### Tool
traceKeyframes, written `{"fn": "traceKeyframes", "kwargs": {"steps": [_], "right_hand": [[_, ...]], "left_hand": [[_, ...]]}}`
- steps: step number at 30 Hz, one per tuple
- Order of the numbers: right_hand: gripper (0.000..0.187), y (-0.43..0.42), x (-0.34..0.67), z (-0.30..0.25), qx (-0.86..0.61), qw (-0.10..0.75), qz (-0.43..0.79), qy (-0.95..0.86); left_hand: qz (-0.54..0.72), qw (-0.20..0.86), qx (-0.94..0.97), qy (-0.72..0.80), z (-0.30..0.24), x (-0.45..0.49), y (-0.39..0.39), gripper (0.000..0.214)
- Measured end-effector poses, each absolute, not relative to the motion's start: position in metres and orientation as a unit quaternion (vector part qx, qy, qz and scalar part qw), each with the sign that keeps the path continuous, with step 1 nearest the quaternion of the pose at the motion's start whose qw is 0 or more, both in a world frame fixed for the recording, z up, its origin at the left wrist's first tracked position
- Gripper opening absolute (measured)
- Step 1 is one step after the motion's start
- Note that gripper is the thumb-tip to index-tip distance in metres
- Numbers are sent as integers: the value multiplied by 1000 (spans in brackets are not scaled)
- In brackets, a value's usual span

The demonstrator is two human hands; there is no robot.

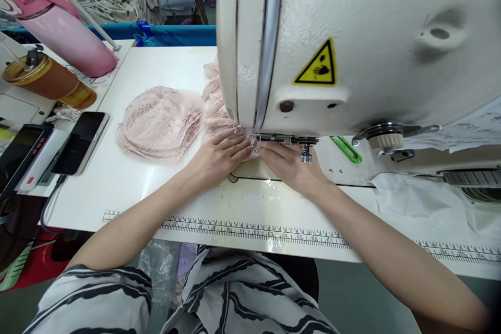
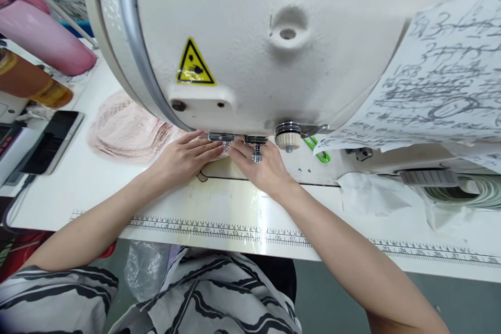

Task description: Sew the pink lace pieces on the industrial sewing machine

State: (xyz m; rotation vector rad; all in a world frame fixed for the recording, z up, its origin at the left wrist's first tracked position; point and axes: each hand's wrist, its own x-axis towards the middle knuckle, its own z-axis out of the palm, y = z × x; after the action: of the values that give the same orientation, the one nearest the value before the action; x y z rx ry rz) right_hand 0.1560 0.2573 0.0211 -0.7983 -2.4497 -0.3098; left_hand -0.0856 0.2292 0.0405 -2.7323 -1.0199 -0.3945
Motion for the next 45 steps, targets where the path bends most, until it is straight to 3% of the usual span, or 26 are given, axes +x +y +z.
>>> {"fn": "traceKeyframes", "kwargs": {"steps": [5, 10, 14, 18, 21, 37, 41, 45], "right_hand": [[10, 261, 152, 19, -274, 268, 46, -922], [9, 256, 153, 24, -272, 249, 144, -918], [8, 251, 158, 26, -252, 261, 136, -922], [15, 251, 162, 27, -195, 320, 109, -921], [7, 251, 162, 29, -170, 338, 92, -921], [3, 255, 164, 33, -86, 339, 114, -930], [11, 253, 166, 26, -95, 321, 85, -939], [18, 249, 165, 20, -136, 296, 45, -944]], "left_hand": [[-163, 111, -885, -423, 49, -76, 219, 27], [-176, 37, -860, -478, 54, -68, 211, 28], [-200, 7, -873, -445, 50, -67, 210, 17], [-233, 60, -893, -381, 49, -67, 210, 18], [-241, 103, -896, -358, 52, -66, 209, 17], [-222, 170, -908, -311, 56, -64, 208, 22], [-199, 126, -916, -325, 54, -65, 208, 8], [-165, 36, -918, -358, 46, -66, 210, 43]]}}
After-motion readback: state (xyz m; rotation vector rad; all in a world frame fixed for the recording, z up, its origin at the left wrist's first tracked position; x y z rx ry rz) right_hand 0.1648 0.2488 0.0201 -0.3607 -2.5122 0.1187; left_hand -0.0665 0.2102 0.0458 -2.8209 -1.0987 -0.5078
